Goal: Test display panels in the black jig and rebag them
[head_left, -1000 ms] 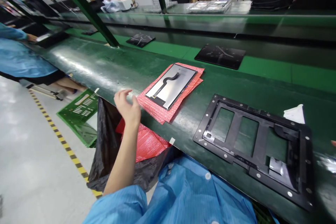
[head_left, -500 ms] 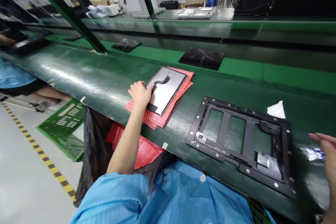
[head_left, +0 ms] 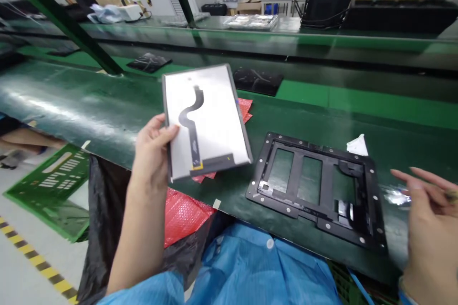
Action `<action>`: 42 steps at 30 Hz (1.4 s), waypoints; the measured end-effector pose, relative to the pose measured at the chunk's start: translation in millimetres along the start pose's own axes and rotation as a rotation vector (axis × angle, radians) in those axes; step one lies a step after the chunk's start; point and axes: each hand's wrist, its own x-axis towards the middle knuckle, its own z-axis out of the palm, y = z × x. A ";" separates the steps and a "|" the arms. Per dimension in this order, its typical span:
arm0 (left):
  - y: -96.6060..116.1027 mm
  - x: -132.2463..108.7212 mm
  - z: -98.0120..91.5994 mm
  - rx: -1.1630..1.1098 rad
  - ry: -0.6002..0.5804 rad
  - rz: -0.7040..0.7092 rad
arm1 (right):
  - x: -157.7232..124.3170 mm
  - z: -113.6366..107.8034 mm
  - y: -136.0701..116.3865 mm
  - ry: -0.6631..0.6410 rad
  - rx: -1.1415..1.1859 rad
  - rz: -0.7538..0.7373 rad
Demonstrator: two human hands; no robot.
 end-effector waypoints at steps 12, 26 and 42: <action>-37.0 -92.9 69.4 -0.160 -0.440 -0.305 | -31.0 53.6 -64.6 -0.456 -0.123 -0.453; -32.3 -82.3 75.4 -0.177 -0.241 -0.265 | -8.6 24.6 -48.8 -0.625 0.167 0.077; -20.3 -82.6 83.5 -0.305 -0.420 -0.485 | 9.4 -23.9 -25.7 -0.201 -0.460 -0.256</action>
